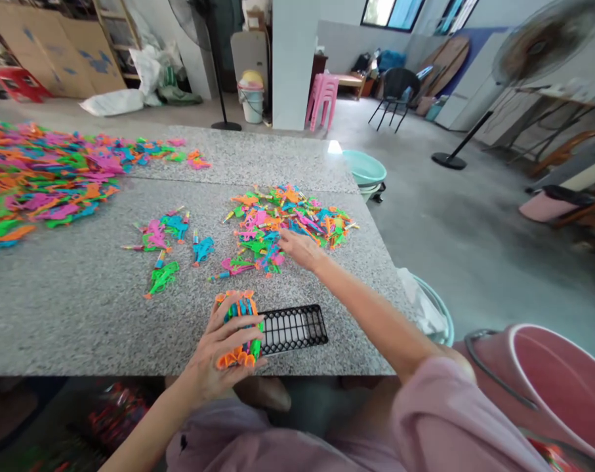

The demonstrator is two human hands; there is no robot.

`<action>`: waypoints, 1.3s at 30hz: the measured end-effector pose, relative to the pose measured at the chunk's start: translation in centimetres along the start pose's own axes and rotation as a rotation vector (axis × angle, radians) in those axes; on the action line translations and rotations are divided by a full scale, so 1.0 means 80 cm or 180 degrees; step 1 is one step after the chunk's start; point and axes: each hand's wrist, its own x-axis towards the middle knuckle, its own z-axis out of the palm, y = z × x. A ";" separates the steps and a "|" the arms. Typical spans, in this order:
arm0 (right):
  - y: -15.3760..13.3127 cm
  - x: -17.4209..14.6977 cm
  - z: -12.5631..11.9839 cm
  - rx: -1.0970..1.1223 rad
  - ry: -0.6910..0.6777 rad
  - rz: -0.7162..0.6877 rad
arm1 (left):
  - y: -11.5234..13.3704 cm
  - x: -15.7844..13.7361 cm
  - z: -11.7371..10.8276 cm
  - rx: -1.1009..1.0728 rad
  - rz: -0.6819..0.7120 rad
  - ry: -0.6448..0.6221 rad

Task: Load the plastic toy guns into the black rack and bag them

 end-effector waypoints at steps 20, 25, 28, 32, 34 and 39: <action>-0.181 -0.237 -0.077 0.4997 0.0048 0.0762 | 0.131 0.054 -0.060 -0.0198 -0.1002 0.0660; -0.173 -0.272 -0.080 0.3827 0.1292 0.1157 | 0.156 0.072 -0.004 -0.1164 -0.1662 0.0842; -0.170 -0.284 -0.063 0.3296 0.1934 0.1641 | 0.150 0.067 0.030 -0.1655 -0.1986 0.0690; -0.167 -0.288 -0.026 0.3378 0.1714 0.2130 | 0.145 0.050 0.071 -0.1774 -0.2178 0.0407; -0.164 -0.290 -0.006 0.3511 0.1375 0.2263 | 0.144 0.039 0.086 -0.1634 -0.2079 0.0278; -0.168 -0.300 0.028 0.3057 0.1556 0.2789 | 0.140 0.013 0.116 -0.1439 -0.1928 0.0334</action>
